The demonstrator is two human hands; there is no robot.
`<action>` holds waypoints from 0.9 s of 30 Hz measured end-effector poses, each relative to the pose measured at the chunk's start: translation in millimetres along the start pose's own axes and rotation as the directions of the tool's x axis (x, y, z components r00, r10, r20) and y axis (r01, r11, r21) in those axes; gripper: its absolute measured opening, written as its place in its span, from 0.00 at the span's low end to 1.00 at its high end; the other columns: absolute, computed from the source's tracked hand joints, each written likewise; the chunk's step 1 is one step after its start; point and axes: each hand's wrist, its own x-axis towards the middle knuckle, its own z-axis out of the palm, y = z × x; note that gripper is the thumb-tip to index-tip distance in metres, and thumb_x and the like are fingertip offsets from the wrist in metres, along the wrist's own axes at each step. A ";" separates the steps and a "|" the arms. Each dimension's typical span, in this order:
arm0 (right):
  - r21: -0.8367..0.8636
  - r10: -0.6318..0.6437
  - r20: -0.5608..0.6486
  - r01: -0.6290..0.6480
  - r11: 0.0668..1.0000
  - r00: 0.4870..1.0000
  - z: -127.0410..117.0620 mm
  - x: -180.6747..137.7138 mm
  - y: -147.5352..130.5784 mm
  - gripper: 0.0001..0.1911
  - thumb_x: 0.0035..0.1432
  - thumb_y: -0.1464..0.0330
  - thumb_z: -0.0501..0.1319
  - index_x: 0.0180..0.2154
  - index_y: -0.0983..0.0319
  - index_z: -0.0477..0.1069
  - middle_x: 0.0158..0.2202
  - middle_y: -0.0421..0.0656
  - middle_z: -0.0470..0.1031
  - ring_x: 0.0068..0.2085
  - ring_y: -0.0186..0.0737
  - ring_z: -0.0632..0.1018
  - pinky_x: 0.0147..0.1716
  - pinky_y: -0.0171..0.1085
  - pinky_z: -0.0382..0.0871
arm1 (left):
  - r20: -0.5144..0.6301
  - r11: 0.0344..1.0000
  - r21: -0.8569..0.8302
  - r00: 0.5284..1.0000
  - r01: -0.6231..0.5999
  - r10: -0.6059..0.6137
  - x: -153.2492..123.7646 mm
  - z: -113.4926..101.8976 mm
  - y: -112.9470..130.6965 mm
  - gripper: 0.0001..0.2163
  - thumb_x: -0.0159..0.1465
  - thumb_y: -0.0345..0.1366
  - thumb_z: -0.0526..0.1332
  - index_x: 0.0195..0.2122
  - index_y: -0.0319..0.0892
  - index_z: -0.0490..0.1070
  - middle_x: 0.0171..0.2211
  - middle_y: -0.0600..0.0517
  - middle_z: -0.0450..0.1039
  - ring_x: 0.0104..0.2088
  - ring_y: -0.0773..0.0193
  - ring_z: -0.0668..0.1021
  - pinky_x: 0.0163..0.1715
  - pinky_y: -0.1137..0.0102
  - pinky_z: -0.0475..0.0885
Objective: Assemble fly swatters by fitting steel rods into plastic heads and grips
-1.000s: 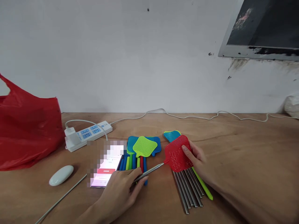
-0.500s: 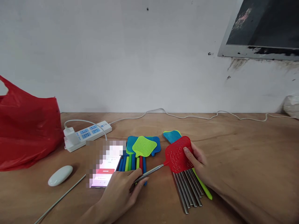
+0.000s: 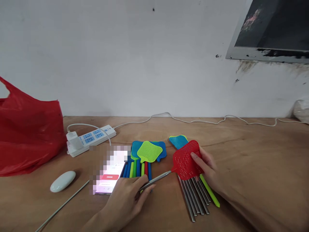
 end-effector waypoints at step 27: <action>0.268 0.247 -0.019 -0.233 0.935 0.969 5.9 12.0 -6.0 0.20 0.44 0.54 0.76 0.27 0.63 0.76 0.23 0.39 0.76 0.17 0.27 0.71 0.13 0.26 0.65 | -0.051 0.981 0.164 0.993 -0.099 0.109 6.2 -0.4 -3.2 0.12 0.66 0.32 0.56 0.46 0.41 0.76 0.49 0.44 0.79 0.51 0.45 0.77 0.52 0.48 0.69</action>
